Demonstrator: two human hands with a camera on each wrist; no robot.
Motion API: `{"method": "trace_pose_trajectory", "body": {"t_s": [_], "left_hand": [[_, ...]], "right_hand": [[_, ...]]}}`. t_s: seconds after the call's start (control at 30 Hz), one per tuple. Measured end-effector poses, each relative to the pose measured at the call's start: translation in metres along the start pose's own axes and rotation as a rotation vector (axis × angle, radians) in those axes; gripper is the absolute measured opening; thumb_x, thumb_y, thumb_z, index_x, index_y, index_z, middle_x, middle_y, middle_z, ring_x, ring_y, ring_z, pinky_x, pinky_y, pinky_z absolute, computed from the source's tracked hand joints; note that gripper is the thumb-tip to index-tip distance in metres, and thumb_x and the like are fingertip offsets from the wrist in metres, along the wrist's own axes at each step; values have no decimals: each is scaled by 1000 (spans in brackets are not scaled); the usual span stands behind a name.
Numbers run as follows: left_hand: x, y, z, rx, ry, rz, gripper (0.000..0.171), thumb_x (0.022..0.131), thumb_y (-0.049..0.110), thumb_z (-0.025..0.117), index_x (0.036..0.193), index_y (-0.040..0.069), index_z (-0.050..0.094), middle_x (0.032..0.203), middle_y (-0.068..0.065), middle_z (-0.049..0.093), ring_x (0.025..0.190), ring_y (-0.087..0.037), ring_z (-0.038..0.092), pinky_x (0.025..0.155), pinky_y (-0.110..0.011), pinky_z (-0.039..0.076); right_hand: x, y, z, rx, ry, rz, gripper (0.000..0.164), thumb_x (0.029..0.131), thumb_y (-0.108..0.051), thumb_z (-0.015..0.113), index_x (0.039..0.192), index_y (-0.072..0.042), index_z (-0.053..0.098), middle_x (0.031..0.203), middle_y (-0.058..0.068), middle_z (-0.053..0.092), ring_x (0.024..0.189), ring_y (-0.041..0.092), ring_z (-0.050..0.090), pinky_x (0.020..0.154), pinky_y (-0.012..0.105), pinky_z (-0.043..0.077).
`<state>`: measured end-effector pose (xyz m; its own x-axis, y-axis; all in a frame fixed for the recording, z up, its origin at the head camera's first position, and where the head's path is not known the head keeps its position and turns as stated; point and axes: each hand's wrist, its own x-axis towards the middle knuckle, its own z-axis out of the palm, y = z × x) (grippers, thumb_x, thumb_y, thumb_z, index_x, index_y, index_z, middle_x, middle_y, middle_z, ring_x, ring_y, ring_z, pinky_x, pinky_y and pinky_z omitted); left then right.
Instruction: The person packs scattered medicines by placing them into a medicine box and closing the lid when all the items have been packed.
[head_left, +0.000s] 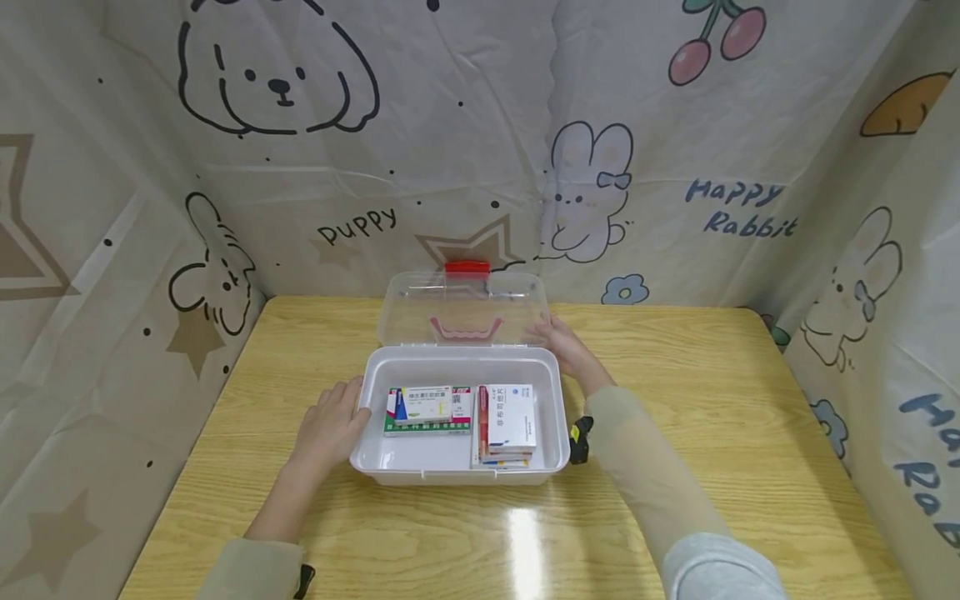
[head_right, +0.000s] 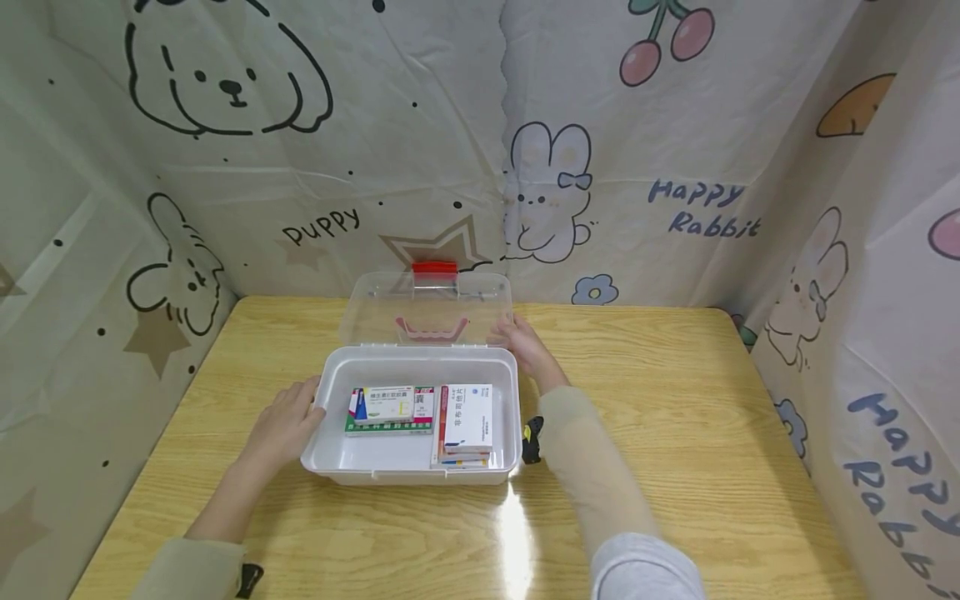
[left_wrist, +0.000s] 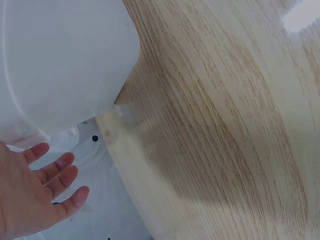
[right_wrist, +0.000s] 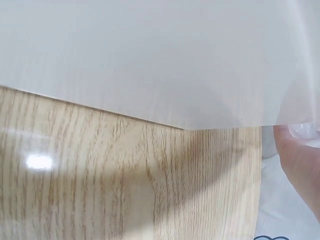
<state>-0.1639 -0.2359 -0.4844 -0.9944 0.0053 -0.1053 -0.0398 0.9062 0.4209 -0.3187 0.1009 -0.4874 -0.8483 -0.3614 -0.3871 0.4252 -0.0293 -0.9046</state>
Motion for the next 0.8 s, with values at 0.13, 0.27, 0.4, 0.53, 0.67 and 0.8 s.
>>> {"method": "trace_pose_trajectory", "body": {"t_s": [0.13,0.27,0.4,0.53,0.67,0.8], "left_hand": [[0,-1,1,0,-1,-3,55,92,28,39,140,3,28,128,-22,43,116,-39,38,92,-61,33],[1,-2,1,1,-1,-2,56,92,28,39,140,2,28,127,-23,43,115,-39,38,91,-61,33],[1,-2,1,0,1,2,55,92,28,39,140,2,29,126,-22,44,114,-38,39,90,-60,34],[1,-1,1,-2,0,-1,55,92,28,39,140,2,28,126,-22,43,114,-38,39,91,-60,34],[1,-2,1,-2,1,1,55,92,28,40,140,2,28,126,-22,44,115,-38,39,91,-60,33],[1,-2,2,-5,5,3,55,92,28,40,139,2,29,126,-22,44,114,-38,39,90,-60,34]], "right_hand": [[-5,-4,4,12,4,11,59,99,-14,28,147,-10,-6,147,24,19,130,39,29,102,46,33],[-4,-4,4,23,11,-12,59,99,-11,29,147,-10,-6,146,24,21,129,40,31,101,46,35],[-2,-3,4,13,34,-51,60,99,-10,31,147,-10,-4,144,24,25,127,40,34,98,43,39],[-1,-3,3,5,51,-74,63,97,-13,38,148,-13,1,143,25,28,126,40,35,97,43,40],[5,0,1,27,68,-120,63,97,-17,42,148,-18,5,142,26,29,128,39,34,100,48,35],[14,8,-3,41,77,-186,60,97,-16,39,148,-20,6,145,22,25,130,40,30,100,52,33]]}}
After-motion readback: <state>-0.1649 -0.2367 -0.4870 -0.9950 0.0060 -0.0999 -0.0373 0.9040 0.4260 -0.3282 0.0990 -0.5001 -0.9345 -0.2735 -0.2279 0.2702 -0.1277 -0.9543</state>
